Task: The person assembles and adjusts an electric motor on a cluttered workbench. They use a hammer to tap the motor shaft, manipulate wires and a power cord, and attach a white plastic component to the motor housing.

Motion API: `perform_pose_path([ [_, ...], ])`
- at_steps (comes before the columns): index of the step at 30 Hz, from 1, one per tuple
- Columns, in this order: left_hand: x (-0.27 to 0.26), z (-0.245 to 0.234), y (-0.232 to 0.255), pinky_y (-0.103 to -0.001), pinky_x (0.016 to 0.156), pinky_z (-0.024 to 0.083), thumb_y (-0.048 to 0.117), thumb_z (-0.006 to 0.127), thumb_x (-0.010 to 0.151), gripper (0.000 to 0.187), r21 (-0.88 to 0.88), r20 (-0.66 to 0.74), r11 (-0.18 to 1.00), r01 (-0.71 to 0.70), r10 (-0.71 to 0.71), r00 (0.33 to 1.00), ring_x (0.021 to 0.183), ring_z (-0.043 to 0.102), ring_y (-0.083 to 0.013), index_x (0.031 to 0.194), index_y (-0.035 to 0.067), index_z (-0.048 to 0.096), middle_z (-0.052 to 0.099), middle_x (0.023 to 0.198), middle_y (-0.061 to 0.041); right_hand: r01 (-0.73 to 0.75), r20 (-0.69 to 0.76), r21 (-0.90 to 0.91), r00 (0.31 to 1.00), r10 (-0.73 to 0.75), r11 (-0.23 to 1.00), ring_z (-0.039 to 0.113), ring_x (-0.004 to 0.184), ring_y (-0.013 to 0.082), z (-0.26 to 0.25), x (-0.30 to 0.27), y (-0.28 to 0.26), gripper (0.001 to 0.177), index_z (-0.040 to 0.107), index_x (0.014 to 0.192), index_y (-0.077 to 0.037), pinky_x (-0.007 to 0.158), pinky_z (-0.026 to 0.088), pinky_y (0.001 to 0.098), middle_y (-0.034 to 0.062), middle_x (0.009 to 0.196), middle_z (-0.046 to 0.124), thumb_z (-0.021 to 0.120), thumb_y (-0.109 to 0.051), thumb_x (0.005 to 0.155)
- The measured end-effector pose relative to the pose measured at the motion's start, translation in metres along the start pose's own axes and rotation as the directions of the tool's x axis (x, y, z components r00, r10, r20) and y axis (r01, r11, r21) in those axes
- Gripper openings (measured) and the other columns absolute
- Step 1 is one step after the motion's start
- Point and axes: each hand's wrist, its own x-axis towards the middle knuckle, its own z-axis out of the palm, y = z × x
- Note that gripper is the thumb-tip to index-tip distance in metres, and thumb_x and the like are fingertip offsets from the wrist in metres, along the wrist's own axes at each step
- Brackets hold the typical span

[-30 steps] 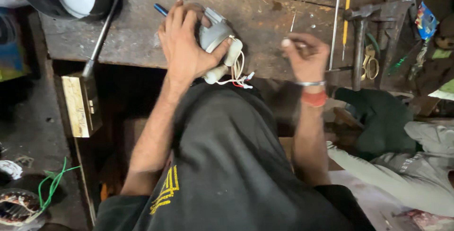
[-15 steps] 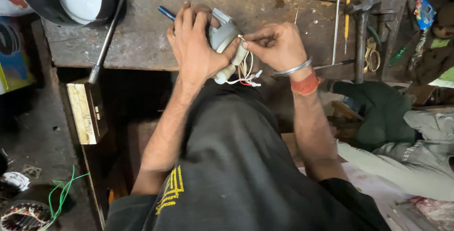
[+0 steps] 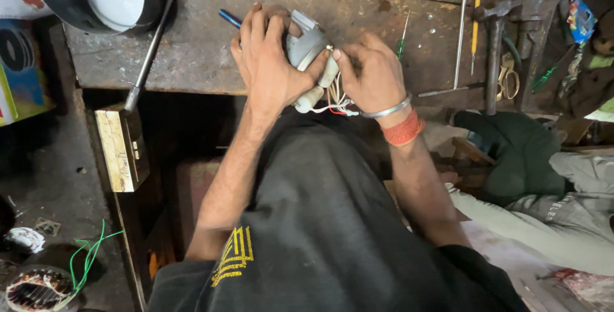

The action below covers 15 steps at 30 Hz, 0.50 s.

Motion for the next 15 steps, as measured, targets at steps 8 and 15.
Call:
perform_pose_path([
  [8, -0.001, 0.003, -0.002, -0.061, 0.108, 0.032, 0.042, 0.094, 0.071, 0.060, 0.026, -0.005, 1.000, 0.007, -0.006, 1.000, 0.140, 0.042, -0.0415, 0.110, 0.011, 0.061, 0.055, 0.136, -0.017, -0.369, 0.053, 0.295, 0.927, 0.370, 0.882, 0.066, 0.064, 0.0156, 0.024, 0.004, 0.028, 0.015, 0.076, 0.101, 0.000, 0.055, 0.047, 0.0295, 0.0093, 0.078, 0.072, 0.073, -0.015, 0.099],
  [15, -0.002, 0.002, -0.002, -0.060, 0.110, 0.031, 0.042, 0.094, 0.072, 0.060, 0.031, -0.020, 0.999, -0.024, 0.025, 0.999, 0.140, 0.042, -0.0412, 0.110, 0.010, 0.061, 0.056, 0.135, -0.013, -0.157, -0.206, 0.508, 0.933, 0.296, 0.847, 0.071, 0.097, 0.0126, 0.049, -0.007, 0.039, 0.018, 0.065, 0.122, -0.002, 0.082, 0.059, 0.0274, 0.0096, 0.107, 0.073, 0.063, -0.005, 0.104],
])
